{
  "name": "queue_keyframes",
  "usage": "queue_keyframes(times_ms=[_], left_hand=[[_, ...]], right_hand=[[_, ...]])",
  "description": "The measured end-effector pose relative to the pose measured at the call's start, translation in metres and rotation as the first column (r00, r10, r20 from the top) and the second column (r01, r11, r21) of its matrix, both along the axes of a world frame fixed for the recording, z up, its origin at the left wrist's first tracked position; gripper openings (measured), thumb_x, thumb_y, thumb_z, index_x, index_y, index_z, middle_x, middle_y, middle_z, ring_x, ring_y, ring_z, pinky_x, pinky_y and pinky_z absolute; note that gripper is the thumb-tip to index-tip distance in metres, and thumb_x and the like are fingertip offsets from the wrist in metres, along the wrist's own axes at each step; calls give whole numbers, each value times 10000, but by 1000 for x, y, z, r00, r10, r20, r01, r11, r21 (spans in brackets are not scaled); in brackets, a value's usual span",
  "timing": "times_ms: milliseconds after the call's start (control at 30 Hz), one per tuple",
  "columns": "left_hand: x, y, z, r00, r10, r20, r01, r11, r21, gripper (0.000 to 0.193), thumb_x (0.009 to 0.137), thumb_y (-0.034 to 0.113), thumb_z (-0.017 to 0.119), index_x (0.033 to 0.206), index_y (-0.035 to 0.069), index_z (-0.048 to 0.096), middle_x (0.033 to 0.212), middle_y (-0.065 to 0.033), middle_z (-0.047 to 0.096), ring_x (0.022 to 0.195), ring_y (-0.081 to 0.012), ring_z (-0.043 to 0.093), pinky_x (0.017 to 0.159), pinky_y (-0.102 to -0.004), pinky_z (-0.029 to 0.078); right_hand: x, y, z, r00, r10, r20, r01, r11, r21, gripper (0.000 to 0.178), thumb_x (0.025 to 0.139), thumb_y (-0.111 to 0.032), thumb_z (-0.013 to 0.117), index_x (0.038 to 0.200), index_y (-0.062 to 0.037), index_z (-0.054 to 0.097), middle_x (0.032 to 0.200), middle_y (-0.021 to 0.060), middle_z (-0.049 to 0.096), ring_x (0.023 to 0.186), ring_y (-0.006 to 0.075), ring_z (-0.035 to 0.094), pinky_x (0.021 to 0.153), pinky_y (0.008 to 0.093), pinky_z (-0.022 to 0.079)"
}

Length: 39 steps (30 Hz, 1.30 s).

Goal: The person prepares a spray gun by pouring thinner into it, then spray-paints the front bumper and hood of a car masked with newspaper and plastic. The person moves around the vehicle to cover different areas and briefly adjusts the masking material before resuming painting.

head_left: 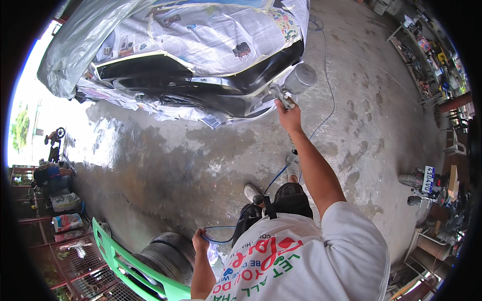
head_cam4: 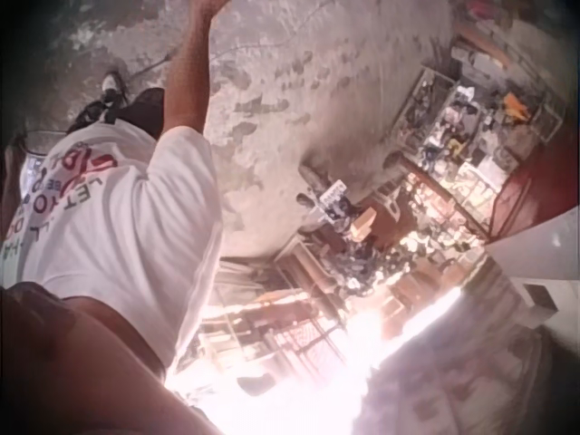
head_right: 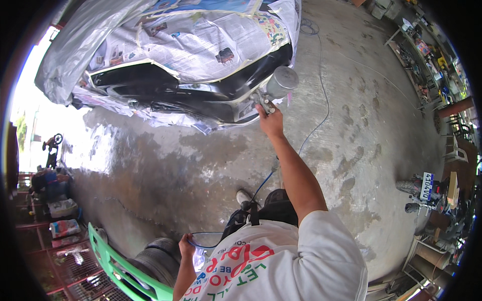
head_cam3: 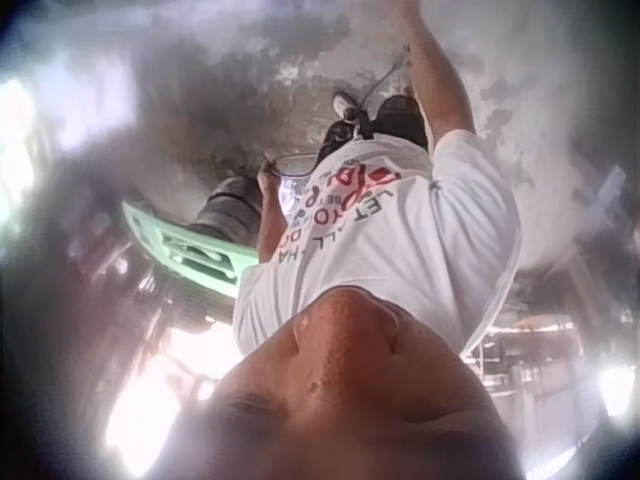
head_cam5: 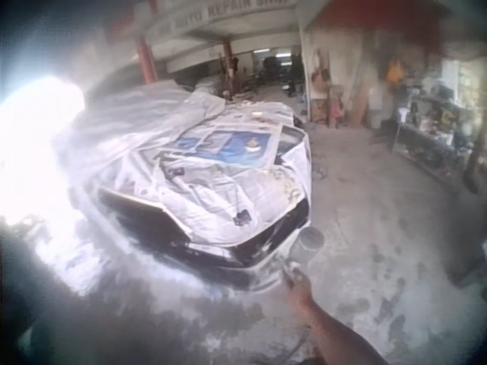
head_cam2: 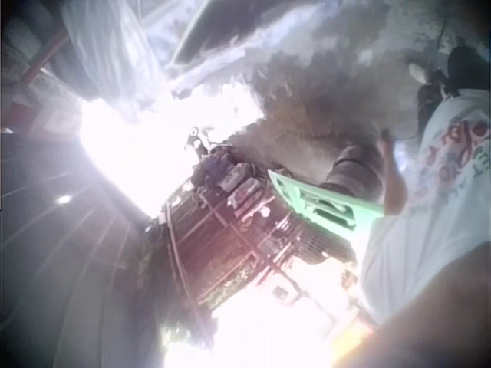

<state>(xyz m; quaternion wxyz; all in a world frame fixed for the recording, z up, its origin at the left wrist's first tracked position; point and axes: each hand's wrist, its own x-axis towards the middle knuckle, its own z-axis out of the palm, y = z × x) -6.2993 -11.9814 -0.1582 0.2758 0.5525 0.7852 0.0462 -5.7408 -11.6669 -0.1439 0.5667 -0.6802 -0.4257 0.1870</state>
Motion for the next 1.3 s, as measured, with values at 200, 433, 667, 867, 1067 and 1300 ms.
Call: queue_keyframes(times_ms=[200,433,667,867,1067,1300], left_hand=[[22,30,10,995,-9,104,0,997,79,301,1028,284,579,914,20,668,876,-266,682,898,-496,658,726,-501,511],[81,21,15,998,12,62,-24,982,189,292,1024,289,586,906,41,681,838,-263,676,858,-487,670,701,-505,511],[117,-19,25,996,83,-34,-74,977,202,281,1014,294,585,930,53,703,874,-258,692,892,-482,677,720,-518,513],[147,-36,22,993,112,-22,-107,981,162,280,1009,297,594,940,52,712,880,-249,697,867,-466,688,722,-512,515],[145,-12,11,999,-46,-7,47,989,140,230,1013,261,602,988,60,710,879,-235,692,864,-450,681,740,-508,517],[150,37,-32,909,-354,219,337,935,112,174,992,227,648,1012,74,727,972,-210,717,930,-428,693,812,-478,546]], right_hand=[[27,0,24,978,-193,-84,190,981,-45,345,960,-315,719,1139,-20,707,897,203,743,824,395,721,720,440,544],[-16,-13,55,924,289,-249,-309,950,-42,299,988,-313,700,1034,-18,708,701,67,687,676,173,682,651,332,517],[18,41,50,901,328,-283,-362,929,-79,326,973,-338,703,1064,-25,719,786,119,719,721,256,697,692,382,524],[70,54,41,980,-183,-83,173,978,-113,388,977,-389,675,1177,-56,673,1012,238,733,1005,471,676,818,511,539],[26,27,35,979,-184,-89,173,977,-122,399,983,-339,670,1283,-79,634,1057,227,734,1025,463,676,814,496,550],[-77,0,37,906,306,-292,-328,944,-27,315,989,-291,692,1180,-41,681,934,154,746,836,314,720,762,377,546]])
